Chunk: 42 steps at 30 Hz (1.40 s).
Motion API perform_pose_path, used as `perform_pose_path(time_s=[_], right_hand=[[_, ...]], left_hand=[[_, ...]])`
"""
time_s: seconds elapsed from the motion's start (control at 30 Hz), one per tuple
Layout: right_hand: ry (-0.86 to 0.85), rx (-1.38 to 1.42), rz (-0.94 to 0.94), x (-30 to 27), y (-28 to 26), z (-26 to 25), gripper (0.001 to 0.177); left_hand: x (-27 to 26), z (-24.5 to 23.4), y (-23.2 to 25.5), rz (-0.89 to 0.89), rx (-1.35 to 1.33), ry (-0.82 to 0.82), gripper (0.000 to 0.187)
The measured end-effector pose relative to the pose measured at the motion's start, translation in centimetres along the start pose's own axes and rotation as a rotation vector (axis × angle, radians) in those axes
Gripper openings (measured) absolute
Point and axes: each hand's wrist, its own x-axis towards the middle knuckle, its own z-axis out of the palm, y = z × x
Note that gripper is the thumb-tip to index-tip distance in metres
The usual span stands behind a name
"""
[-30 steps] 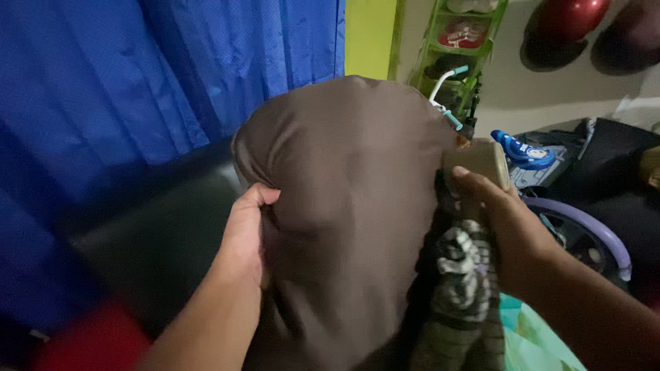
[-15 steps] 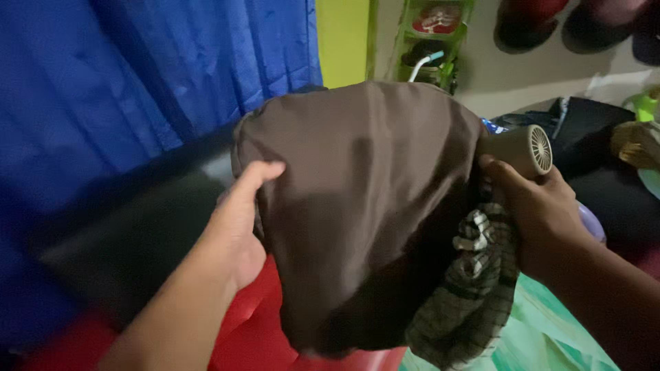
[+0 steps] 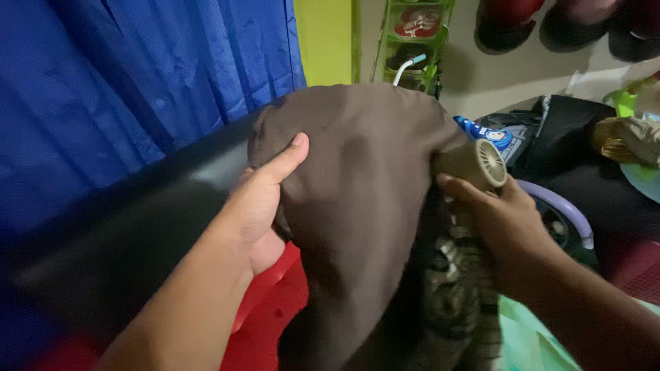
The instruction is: The person uses a handheld fan and a cloth to clean a red sofa and two character pillows, wiping the surfaces and blowing air over the fabric.
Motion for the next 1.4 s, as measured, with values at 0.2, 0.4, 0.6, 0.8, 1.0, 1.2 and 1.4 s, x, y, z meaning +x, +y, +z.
perform_pose_path(time_s=[0.2,0.4,0.6,0.8,1.0,1.2,1.4], right_hand=[[-0.067,-0.09,-0.263,-3.5,-0.9,6.3,0.057],[-0.316,-0.276,-0.726,-6.3,-1.2,9.7,0.061],[-0.132,-0.457,-0.619,-5.5,-1.1,10.5,0.06],[-0.172,-0.254,-0.258,-3.0,-2.7,9.6,0.068],[-0.368,-0.166,-0.239,-2.4,-3.4,10.6,0.07],[-0.323,-0.182,-0.193,-2.5,-2.4,10.7,0.063],[-0.149,-0.117,0.085,-1.7,-1.8,8.3,0.058]], left_hand=[[0.3,0.9,-1.8,0.069,0.019,0.01,0.053],[-0.7,1.6,-2.7,0.191,0.02,0.224,0.048],[-2.2,-0.1,-2.2,0.147,-0.128,0.283,0.044],[-4.2,-1.7,-1.3,0.079,-0.234,0.328,0.045],[-4.5,-3.0,-1.9,0.084,-0.074,0.403,0.049],[-4.8,-4.0,-1.3,0.078,-0.188,0.306,0.055],[-5.9,-5.3,0.8,-0.128,-0.337,0.233,0.066]])
